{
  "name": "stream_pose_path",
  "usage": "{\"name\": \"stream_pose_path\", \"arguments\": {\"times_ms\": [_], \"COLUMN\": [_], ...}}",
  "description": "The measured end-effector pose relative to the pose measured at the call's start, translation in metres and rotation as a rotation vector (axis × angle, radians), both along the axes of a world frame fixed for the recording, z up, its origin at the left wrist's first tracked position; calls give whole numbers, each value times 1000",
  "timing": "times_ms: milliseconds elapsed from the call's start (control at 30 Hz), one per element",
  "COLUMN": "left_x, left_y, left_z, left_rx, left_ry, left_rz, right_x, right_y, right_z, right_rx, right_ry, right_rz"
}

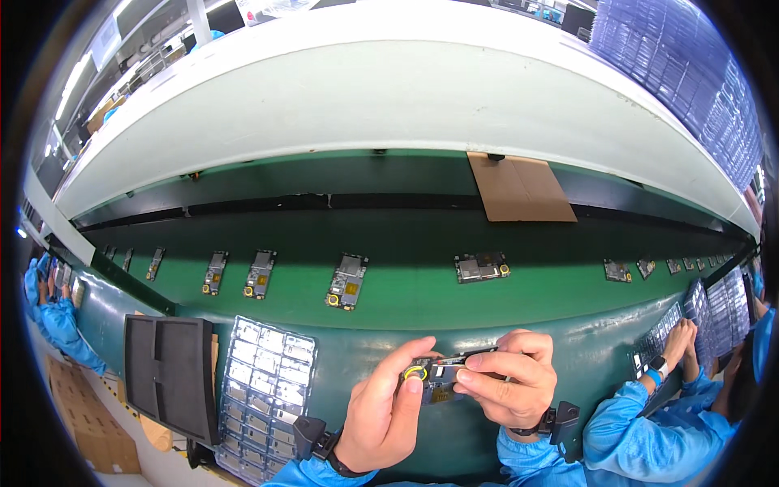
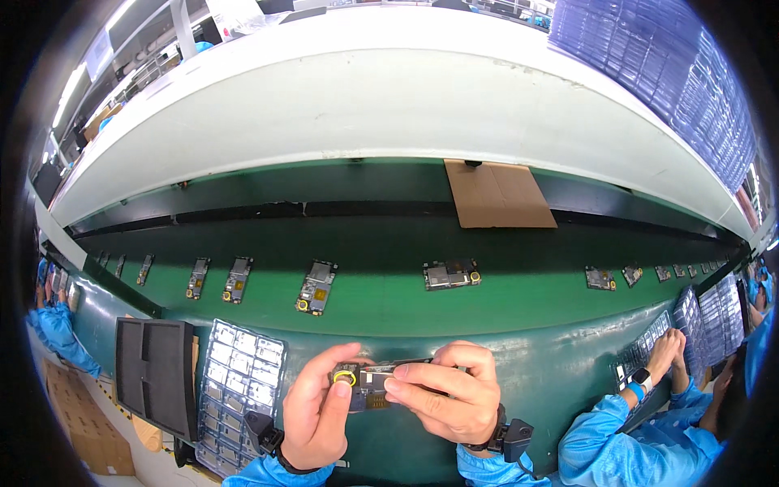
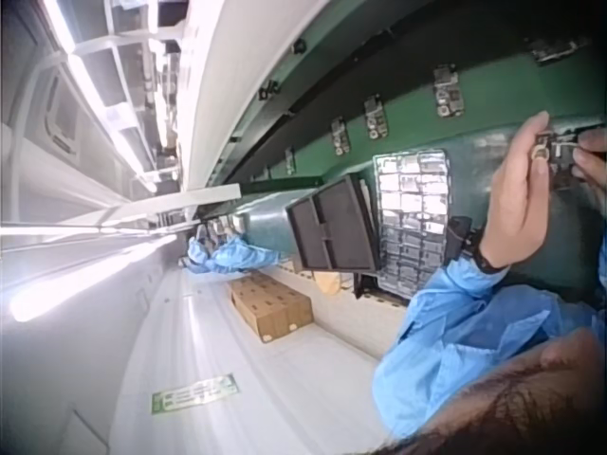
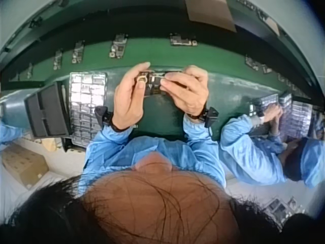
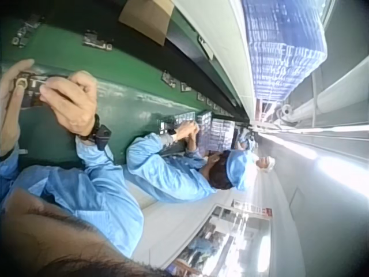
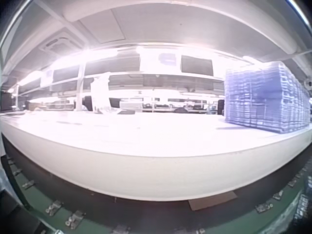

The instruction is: Manually assemble and inspect circuit boards and internal electronic components on a factory production line.

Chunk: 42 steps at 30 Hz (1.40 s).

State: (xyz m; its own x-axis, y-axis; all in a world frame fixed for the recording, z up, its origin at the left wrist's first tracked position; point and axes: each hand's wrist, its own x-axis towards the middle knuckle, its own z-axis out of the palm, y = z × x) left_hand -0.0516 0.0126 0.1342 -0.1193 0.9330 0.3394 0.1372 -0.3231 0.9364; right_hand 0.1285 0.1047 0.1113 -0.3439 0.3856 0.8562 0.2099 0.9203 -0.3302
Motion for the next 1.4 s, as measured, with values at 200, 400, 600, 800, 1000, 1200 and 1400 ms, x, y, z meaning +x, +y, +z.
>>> {"name": "stream_pose_path", "arguments": {"times_ms": [200, 400, 600, 800, 1000, 1200, 1400], "left_x": [5, 10, 11, 14, 17, 15, 15], "left_y": [-1, 2, 2, 6, 7, 6, 6], "left_z": [-4, -18, -17, -23, -26, -30, -32], "left_rx": [-5, 76, 51, 51, 88, 86, 104], "left_ry": [0, -97, -136, -147, -198, -135, -114], "left_rz": [26, 113, 126, 204, 249, 281, 329], "right_x": [0, 1, 1, -2, -4, -5, -9], "right_y": [-4, -7, -7, -6, -7, -8, -9], "right_z": [2, 3, 3, -3, -4, -6, -9], "right_rx": [-10, 9, -12, 24, 15, -17, -21], "right_ry": [-6, -42, -54, -67, -80, -62, -61], "right_rz": [-15, -11, -11, -6, -8, -11, -8]}}
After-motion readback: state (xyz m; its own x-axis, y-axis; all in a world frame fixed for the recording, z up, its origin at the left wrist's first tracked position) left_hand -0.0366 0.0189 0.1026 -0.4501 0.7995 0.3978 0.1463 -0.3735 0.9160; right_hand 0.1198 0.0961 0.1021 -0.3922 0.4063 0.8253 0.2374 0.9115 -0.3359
